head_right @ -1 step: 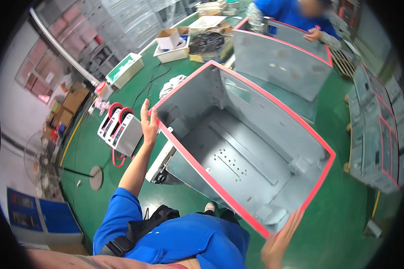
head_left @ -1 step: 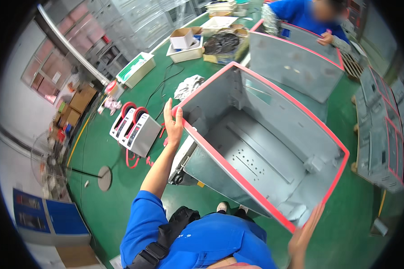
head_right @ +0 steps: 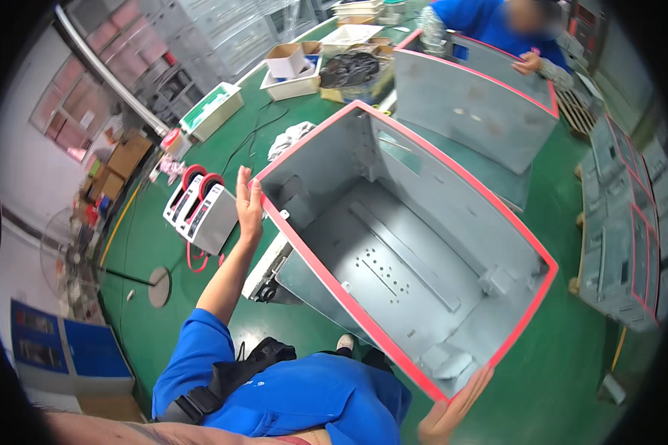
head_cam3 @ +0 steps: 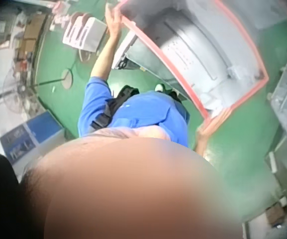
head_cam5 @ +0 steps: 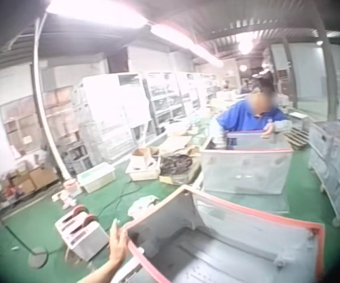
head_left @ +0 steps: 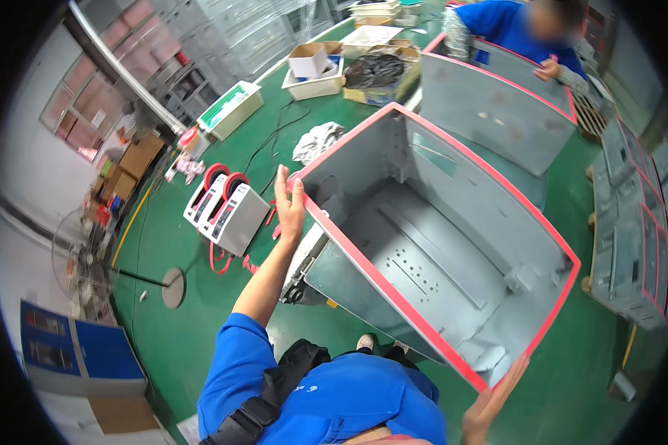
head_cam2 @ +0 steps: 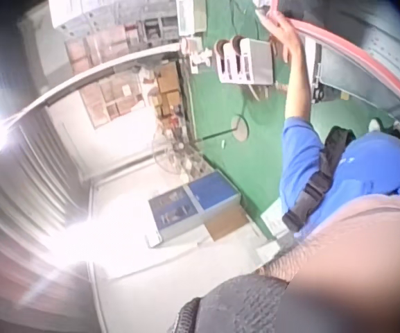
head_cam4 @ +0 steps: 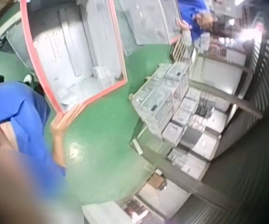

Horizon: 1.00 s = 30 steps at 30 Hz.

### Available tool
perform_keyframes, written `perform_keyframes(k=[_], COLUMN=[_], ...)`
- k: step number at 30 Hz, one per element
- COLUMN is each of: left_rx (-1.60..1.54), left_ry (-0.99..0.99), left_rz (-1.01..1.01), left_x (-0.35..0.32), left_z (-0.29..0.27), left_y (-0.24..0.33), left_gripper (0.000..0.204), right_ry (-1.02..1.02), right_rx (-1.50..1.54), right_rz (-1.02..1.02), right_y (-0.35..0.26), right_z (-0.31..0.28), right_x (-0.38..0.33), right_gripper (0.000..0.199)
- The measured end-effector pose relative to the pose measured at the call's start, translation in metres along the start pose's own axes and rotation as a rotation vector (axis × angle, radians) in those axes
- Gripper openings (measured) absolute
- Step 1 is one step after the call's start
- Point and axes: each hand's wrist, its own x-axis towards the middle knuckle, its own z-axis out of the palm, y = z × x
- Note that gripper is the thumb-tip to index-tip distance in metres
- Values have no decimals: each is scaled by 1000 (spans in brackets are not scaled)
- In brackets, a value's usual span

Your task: Applying red adhesive tape to the edges of metal equipment chassis on an assembly floor.

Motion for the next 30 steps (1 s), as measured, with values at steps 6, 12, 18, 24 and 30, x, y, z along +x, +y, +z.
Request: perform_keyframes(k=[6,12,18,24,30], left_rx=[-6,100,177,257,541], left_ry=[36,-222,-478,-716,-379], left_rz=[-17,-76,95,90,-650], left_x=[-10,50,39,-143,-281], left_z=[28,75,105,-16,-220], left_y=[-1,-68,-14,-5,-34], left_gripper=[55,65,77,65,48], right_ry=[410,512,458,487,619], right_rx=[-2,166,66,-464,-399], right_rz=[37,-253,-175,-487,-632], right_y=[26,100,165,231,110], right_z=[36,50,72,64,120], right_x=[13,144,283,295,207], right_gripper=[58,45,35,36,37])
